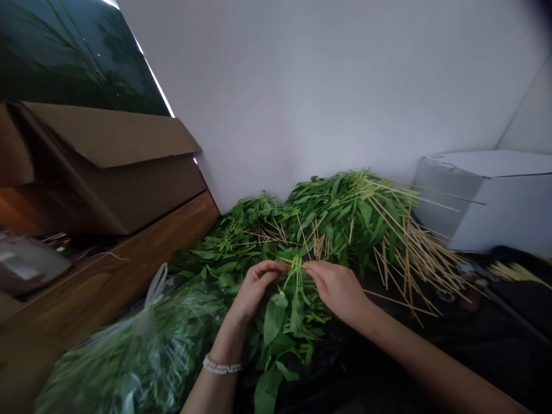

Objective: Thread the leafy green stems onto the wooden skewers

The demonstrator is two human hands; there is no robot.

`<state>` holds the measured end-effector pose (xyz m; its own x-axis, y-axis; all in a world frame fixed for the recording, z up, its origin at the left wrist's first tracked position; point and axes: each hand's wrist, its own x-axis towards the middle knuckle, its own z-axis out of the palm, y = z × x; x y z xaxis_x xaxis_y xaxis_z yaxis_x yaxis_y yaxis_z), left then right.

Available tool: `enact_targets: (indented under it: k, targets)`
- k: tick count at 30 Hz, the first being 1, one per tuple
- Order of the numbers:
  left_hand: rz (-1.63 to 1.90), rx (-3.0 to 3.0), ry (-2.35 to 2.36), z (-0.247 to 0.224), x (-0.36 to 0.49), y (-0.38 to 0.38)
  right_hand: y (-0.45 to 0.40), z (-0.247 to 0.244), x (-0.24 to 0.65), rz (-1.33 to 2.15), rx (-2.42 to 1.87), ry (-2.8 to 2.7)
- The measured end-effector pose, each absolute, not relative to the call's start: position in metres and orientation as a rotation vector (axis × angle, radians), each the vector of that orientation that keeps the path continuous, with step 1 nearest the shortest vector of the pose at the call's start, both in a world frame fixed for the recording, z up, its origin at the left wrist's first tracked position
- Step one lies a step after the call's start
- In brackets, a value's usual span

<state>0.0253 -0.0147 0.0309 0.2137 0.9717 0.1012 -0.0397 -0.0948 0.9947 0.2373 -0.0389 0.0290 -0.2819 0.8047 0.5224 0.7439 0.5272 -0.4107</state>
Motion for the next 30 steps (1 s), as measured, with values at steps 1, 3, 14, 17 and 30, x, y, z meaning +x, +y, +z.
enact_targets:
  k: [1, 3, 14, 17, 30]
  targets:
    - [1.103, 1.407, 0.976, 0.034, 0.024, -0.015, -0.038, 0.029, 0.238, 0.101, -1.265, -2.065]
    - [1.036, 1.518, 0.943, 0.039, 0.022, -0.017, -0.036, 0.027, 0.240, 0.093, -1.297, -2.060]
    - [0.770, 1.881, 0.778, 0.056, 0.015, -0.026, -0.027, 0.023, 0.248, 0.121, -1.375, -2.030]
    - [0.774, 1.940, 0.820, 0.054, 0.015, -0.025, -0.027, 0.025, 0.249, 0.108, -1.376, -2.014]
    - [1.138, 1.689, 1.139, 0.027, 0.020, -0.008, -0.021, 0.038, 0.267, 0.010, -1.376, -1.923]
